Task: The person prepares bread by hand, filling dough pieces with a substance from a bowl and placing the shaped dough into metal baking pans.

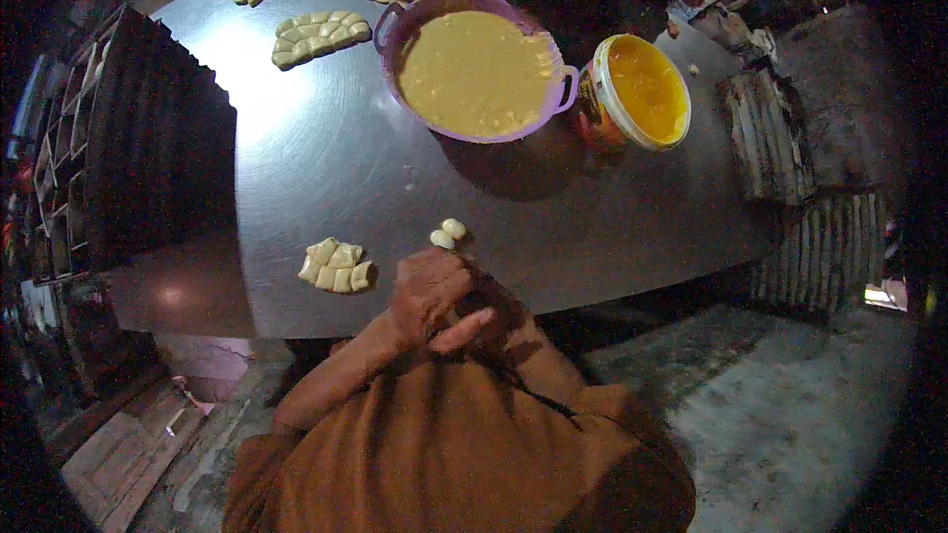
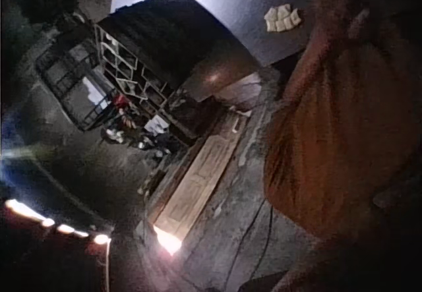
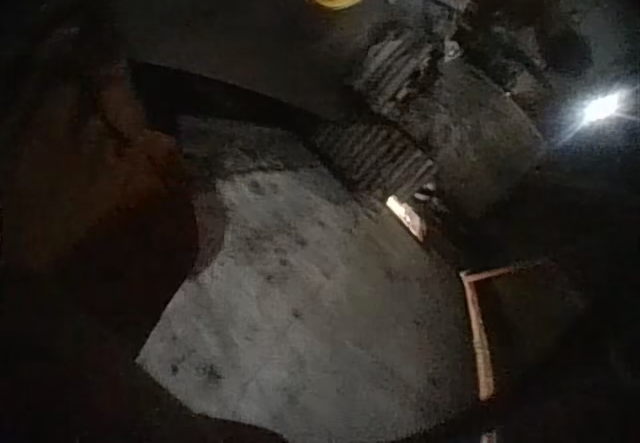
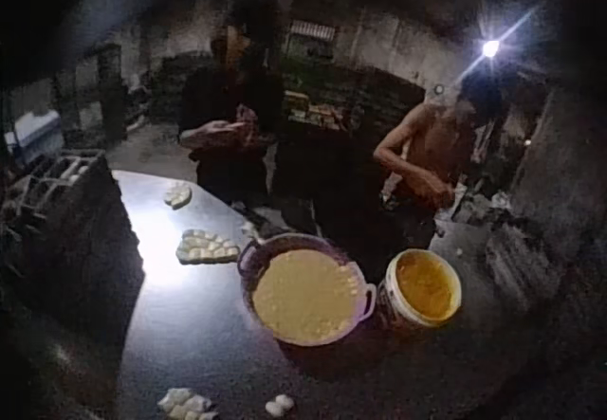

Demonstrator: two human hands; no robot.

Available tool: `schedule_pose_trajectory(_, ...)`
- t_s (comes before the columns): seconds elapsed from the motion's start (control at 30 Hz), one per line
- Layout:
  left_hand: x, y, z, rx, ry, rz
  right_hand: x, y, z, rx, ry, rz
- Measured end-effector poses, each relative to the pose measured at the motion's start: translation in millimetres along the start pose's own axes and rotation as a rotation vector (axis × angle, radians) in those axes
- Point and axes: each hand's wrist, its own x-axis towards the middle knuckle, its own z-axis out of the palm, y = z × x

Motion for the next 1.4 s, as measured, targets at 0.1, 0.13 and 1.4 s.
schedule_pose_trajectory(0.1,15.9,-3.9,12.5,-0.567,0.093,-0.28,5.8,-19.1,-27.3,0.003,0.045,-0.029)
schedule_pose_trajectory(0.13,25.0,-3.1,14.8,-0.814,0.169,-0.393,12.5,-34.3,-39.2,-0.019,0.07,-0.069)
schedule_pose_trajectory(1.4,13.9,-48.7,10.8,-1.521,0.359,-0.979,192.7,-185.8,-73.8,-0.458,-0.721,0.102)
